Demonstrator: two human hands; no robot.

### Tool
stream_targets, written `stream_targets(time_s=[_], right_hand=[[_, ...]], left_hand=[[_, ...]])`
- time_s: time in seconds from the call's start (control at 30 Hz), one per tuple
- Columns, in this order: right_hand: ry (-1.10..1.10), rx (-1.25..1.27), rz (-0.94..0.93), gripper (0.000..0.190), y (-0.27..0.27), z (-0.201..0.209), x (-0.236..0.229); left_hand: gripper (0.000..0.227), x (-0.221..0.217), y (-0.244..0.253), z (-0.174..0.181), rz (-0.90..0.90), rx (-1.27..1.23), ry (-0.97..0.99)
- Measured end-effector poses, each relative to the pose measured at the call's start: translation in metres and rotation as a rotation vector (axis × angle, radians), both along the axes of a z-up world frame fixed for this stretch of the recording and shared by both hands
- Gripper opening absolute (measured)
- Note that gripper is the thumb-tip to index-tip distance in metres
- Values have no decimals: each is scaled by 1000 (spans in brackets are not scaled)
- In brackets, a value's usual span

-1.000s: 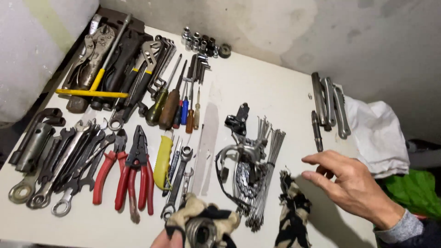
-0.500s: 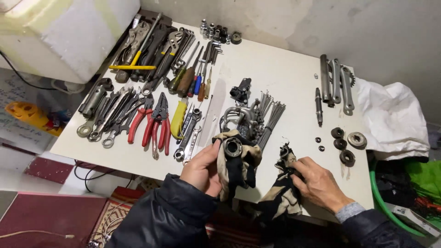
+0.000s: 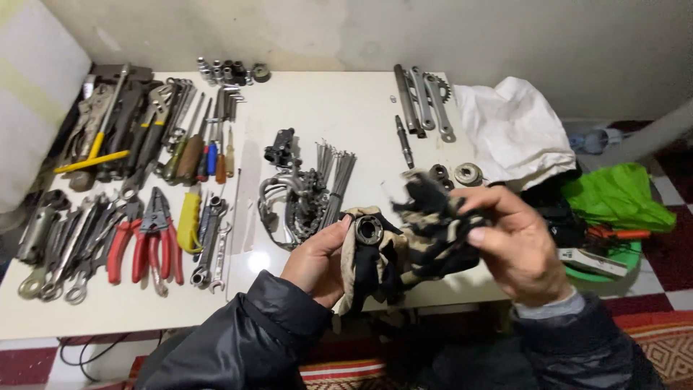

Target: Cleaning bicycle bearings and a spindle using a rag on a workbench to remove grease and dirt.

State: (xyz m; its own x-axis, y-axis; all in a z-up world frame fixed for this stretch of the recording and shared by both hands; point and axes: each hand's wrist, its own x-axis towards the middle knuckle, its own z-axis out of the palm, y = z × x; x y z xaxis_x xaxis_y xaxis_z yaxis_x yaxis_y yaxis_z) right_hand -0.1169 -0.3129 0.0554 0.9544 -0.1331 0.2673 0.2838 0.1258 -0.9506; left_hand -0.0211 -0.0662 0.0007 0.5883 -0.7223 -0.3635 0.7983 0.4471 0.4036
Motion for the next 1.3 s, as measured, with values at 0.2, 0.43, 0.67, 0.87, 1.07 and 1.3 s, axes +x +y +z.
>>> stream_targets(time_s=[0.2,0.43,0.67,0.87,1.07,1.3], right_hand=[[-69,-810,-133,35,52,14,4],[-64,-923,-296,10,59,-4,24],[457,-531,-481,15,26,-19,26],[13,-591,-141,22,49,-3,16],[-151,-989,-199,20,65,-7,20],[45,-1009,-456,16,38,-18,25]], left_hand=[[20,-4,-31,-11,75,35,-17],[20,-13,-43,-38,252,86,-108],[27,-3,-26,-17,164,184,111],[35,-6,-26,-18,168,161,175],[20,-20,-28,-40,87,135,-29],[37,-10,-23,-25,122,101,17]])
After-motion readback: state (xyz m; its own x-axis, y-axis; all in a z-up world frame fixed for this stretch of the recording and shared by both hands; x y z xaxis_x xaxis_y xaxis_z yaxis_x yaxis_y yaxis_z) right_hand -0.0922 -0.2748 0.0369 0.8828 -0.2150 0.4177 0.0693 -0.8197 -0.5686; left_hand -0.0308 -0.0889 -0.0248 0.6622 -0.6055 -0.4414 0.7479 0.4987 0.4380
